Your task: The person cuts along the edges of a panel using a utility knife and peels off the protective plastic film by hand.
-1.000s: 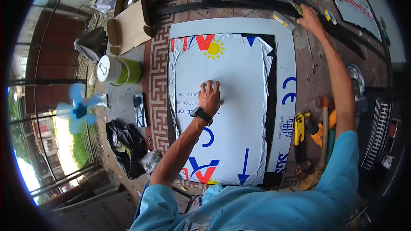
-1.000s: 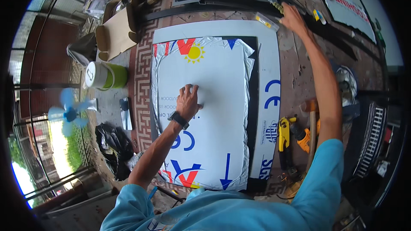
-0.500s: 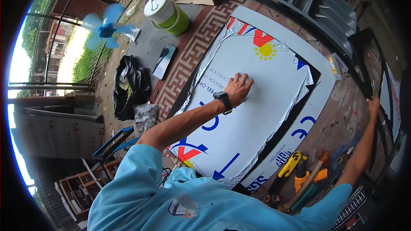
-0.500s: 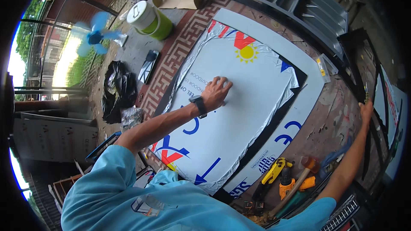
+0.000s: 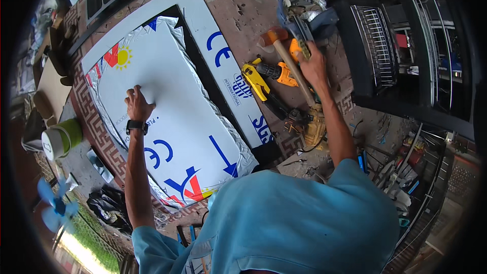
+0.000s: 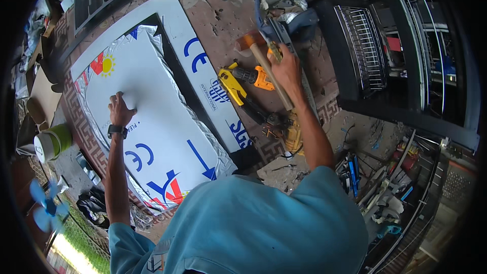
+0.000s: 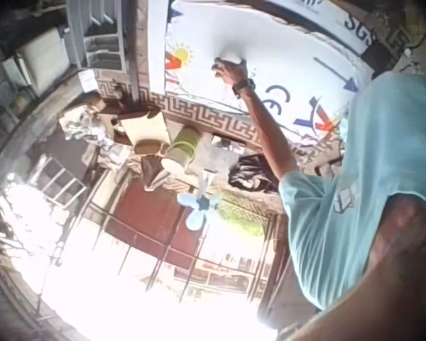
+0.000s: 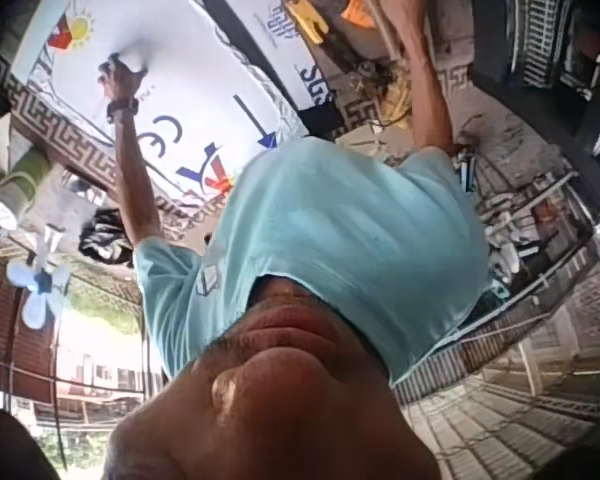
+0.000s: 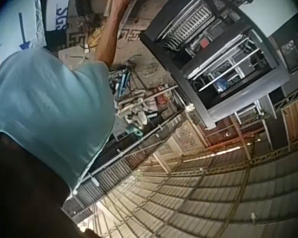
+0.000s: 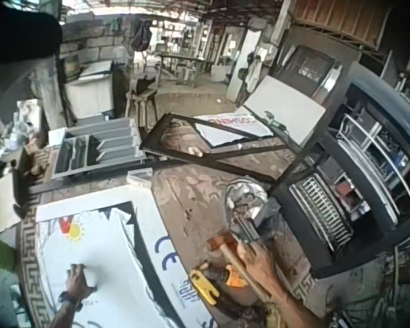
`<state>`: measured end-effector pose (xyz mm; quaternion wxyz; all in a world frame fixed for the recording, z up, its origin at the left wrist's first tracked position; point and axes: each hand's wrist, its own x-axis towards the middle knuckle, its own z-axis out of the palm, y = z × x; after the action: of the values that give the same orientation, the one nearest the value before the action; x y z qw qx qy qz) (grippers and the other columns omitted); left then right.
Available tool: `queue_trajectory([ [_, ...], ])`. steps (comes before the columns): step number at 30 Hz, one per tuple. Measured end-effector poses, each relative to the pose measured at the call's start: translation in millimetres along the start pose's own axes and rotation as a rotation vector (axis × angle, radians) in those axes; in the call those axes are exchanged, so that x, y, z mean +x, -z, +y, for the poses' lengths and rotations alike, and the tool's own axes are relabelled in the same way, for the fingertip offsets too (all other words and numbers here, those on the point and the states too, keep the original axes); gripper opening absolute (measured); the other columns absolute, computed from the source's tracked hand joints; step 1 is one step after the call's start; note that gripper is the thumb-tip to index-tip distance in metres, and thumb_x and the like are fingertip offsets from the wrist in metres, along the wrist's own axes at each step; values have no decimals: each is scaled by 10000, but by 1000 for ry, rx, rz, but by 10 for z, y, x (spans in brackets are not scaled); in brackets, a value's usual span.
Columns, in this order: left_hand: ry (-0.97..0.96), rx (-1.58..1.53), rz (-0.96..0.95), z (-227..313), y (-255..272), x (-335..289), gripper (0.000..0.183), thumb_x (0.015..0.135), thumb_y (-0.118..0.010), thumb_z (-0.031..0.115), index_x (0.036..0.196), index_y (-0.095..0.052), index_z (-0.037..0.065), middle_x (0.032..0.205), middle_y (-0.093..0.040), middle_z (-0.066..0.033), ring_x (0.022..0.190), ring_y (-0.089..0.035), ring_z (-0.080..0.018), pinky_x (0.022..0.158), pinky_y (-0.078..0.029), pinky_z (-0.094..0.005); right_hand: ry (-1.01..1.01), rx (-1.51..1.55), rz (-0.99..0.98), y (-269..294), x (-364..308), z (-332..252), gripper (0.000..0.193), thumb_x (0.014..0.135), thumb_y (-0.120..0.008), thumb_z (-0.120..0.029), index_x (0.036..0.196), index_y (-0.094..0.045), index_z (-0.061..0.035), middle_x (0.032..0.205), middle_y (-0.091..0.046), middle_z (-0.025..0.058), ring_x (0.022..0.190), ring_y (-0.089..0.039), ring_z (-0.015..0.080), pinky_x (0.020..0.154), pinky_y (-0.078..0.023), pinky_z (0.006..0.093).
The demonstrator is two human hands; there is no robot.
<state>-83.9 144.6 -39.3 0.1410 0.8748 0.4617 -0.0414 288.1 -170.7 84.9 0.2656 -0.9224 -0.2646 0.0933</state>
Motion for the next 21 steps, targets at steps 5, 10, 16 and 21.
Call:
queue_trajectory([
  [5,69,9,-49,34,-47,3,734,588,-765,66,1227,-404,53,1182,-436,-206,1064,-465,-453,856,-474,-502,-273,-17,280,289,-2220,803,312,788,-650,-151,1042,-565,8,916,-633,195,869,-612,372,726,-459,422],
  [10,150,80,-106,51,-163,38,630,717,-614,144,1293,-373,62,1313,-378,-217,1158,-427,-444,920,-429,-522,-561,32,412,386,-3336,1384,294,769,-673,-196,976,-569,-14,831,-633,148,744,-595,320,695,-449,381],
  [16,-256,-312,263,913,-368,-473,613,736,-689,189,1261,-438,-3,1187,-515,-232,1084,-499,-388,931,-421,-409,-400,-61,312,809,-3169,1558,323,792,-669,-278,950,-568,-16,830,-611,207,782,-588,384,689,-445,428],
  [21,-213,-810,-207,2547,-509,-1423,721,726,-747,323,1260,-444,-55,1196,-550,-244,1108,-540,-340,931,-433,-390,-152,-186,255,787,-2097,1680,519,748,-703,-392,997,-553,38,923,-604,233,888,-577,412,752,-461,467],
])
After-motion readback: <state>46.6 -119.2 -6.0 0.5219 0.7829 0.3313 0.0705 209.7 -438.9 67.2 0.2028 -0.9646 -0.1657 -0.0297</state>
